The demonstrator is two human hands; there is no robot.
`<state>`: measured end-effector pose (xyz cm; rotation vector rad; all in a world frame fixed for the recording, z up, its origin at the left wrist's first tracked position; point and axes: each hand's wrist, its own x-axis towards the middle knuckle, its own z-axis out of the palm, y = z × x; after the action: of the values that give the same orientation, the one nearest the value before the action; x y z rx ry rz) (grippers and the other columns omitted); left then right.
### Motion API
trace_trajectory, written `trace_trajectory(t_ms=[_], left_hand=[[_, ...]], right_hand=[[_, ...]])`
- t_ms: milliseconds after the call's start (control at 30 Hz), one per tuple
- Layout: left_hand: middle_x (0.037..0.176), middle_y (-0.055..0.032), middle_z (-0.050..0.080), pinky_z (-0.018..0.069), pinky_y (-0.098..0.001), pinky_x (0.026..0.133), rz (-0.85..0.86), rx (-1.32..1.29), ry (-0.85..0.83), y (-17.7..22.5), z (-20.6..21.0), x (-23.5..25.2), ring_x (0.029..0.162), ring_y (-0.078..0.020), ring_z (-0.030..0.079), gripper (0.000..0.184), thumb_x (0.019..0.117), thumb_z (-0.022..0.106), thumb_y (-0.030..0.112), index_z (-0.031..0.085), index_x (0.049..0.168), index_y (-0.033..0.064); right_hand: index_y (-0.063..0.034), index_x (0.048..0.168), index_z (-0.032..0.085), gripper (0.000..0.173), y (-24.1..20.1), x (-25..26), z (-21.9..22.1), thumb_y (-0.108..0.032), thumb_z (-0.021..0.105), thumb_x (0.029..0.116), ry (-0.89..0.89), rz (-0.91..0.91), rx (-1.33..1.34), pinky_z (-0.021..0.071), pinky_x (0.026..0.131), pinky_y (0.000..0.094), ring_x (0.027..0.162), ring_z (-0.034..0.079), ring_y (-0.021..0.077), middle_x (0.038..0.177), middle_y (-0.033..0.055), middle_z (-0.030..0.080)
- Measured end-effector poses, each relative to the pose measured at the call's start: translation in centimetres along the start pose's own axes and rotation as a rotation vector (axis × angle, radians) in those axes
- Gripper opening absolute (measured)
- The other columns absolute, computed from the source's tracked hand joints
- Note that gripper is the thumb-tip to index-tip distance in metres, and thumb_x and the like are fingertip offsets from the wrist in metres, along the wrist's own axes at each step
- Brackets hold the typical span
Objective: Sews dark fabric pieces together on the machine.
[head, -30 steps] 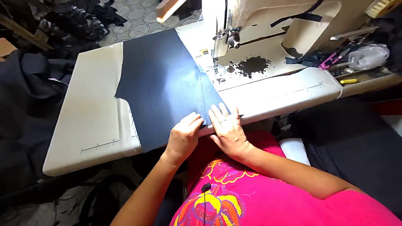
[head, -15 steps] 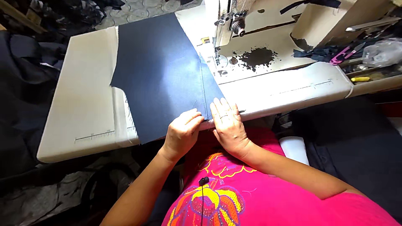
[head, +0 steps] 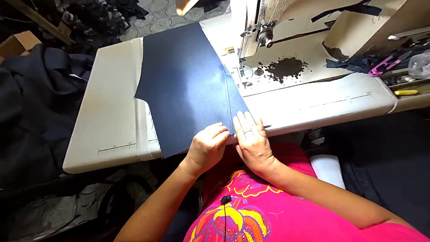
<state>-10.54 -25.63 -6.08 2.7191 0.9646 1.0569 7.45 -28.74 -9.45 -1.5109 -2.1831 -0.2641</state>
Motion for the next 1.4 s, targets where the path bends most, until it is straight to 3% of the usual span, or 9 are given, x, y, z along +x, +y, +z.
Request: trace_trajectory(t_ms=[267, 500, 700, 767, 867, 1000, 1200, 1333, 1400], left_hand=[[0.086, -0.0092, 0.072, 0.0595, -0.0398, 0.075, -0.012, -0.033, -0.279, -1.2, -2.5, 4.2, 0.08, -0.0218, 0.071, 0.024, 0.097, 0.06, 0.018, 0.074, 0.109, 0.0027], [0.131, -0.0218, 0.067, 0.0449, -0.0481, 0.112, -0.028, 0.076, -0.3, -11.1, 0.9, 11.0, 0.128, -0.0356, 0.061, 0.032, 0.1012, 0.047, 0.004, 0.07, 0.122, -0.0048], [0.139, -0.0223, 0.063, 0.0408, -0.0481, 0.116, -0.052, 0.049, -0.257, -13.4, 3.0, 11.9, 0.134, -0.0365, 0.057, 0.038, 0.0993, 0.043, 0.0, 0.067, 0.129, -0.0052], [0.138, -0.0211, 0.063, 0.0406, -0.0479, 0.116, -0.068, 0.041, -0.232, -12.1, 3.0, 10.7, 0.135, -0.0361, 0.057, 0.039, 0.0984, 0.044, 0.0, 0.067, 0.129, -0.004], [0.14, -0.0189, 0.063, 0.0391, -0.0488, 0.117, -0.117, 0.061, -0.239, -8.1, 2.5, 8.0, 0.138, -0.0348, 0.054, 0.039, 0.0986, 0.045, 0.002, 0.067, 0.131, -0.002], [0.134, -0.0164, 0.068, 0.0447, -0.0521, 0.112, -0.094, 0.045, -0.2, -3.9, 2.1, 5.2, 0.131, -0.0335, 0.061, 0.035, 0.0964, 0.051, 0.002, 0.071, 0.125, 0.0002], [0.104, -0.0173, 0.074, 0.0549, -0.0464, 0.094, -0.032, -0.019, -0.221, -7.8, 1.1, 9.3, 0.104, -0.0322, 0.071, 0.026, 0.0896, 0.053, -0.003, 0.076, 0.102, -0.0008], [0.129, -0.022, 0.065, 0.0457, -0.0578, 0.1, -0.132, 0.004, -0.434, -13.4, 1.6, 14.4, 0.12, -0.0424, 0.059, 0.034, 0.1016, 0.058, 0.011, 0.068, 0.134, 0.0071], [0.125, -0.0219, 0.063, 0.045, -0.0627, 0.094, -0.144, -0.054, -0.501, -15.0, 1.7, 16.1, 0.119, -0.0438, 0.057, 0.028, 0.0989, 0.066, 0.018, 0.071, 0.124, 0.007]], right_hand=[[-0.0015, 0.14, 0.062, 0.043, -0.7, 0.0, 0.1, -0.01, 0.059, 0.0972, 0.023, 0.011, -0.069, 0.0331, 0.118, 0.0531, 0.14, 0.051, 0.039, 0.146, 0.0255, 0.056], [-0.0039, 0.141, 0.061, 0.046, -0.7, 0.1, 0.4, -0.011, 0.061, 0.0961, 0.055, 0.019, -0.06, 0.038, 0.116, 0.0515, 0.137, 0.055, 0.0387, 0.143, 0.0249, 0.059], [-0.0058, 0.137, 0.065, 0.05, 0.0, 0.0, -0.1, -0.033, 0.064, 0.096, 0.052, -0.023, 0.021, 0.0408, 0.112, 0.0602, 0.131, 0.06, 0.0398, 0.138, 0.0217, 0.064], [-0.0093, 0.123, 0.074, 0.055, 0.5, 0.0, -1.2, -0.054, 0.052, 0.0995, 0.076, -0.049, 0.13, 0.0455, 0.101, 0.0645, 0.116, 0.068, 0.0387, 0.122, 0.0172, 0.073], [-0.0075, 0.099, 0.075, 0.057, 2.2, 1.6, -2.6, -0.053, 0.041, 0.1045, 0.122, -0.052, 0.308, 0.0496, 0.081, 0.0546, 0.087, 0.068, 0.032, 0.088, 0.0105, 0.07], [-0.0079, 0.138, 0.064, 0.055, 4.6, 5.0, -2.2, -0.047, 0.052, 0.101, 0.027, -0.066, 0.309, 0.041, 0.103, 0.0623, 0.123, 0.06, 0.0366, 0.129, 0.0125, 0.069], [-0.006, 0.119, 0.075, 0.046, 4.9, 5.6, -1.2, -0.044, 0.059, 0.0986, -0.102, -0.042, 0.282, 0.0416, 0.104, 0.0626, 0.124, 0.062, 0.0361, 0.128, 0.0141, 0.07], [-0.0083, 0.12, 0.075, 0.048, 5.0, 5.3, -1.1, -0.047, 0.055, 0.0996, -0.115, -0.034, 0.302, 0.035, 0.109, 0.0662, 0.135, 0.054, 0.0371, 0.14, 0.0099, 0.065], [-0.0093, 0.122, 0.074, 0.049, 5.0, 5.5, -1.4, -0.048, 0.053, 0.1005, -0.16, -0.025, 0.309, 0.0363, 0.109, 0.0637, 0.134, 0.056, 0.0339, 0.137, 0.009, 0.066]])
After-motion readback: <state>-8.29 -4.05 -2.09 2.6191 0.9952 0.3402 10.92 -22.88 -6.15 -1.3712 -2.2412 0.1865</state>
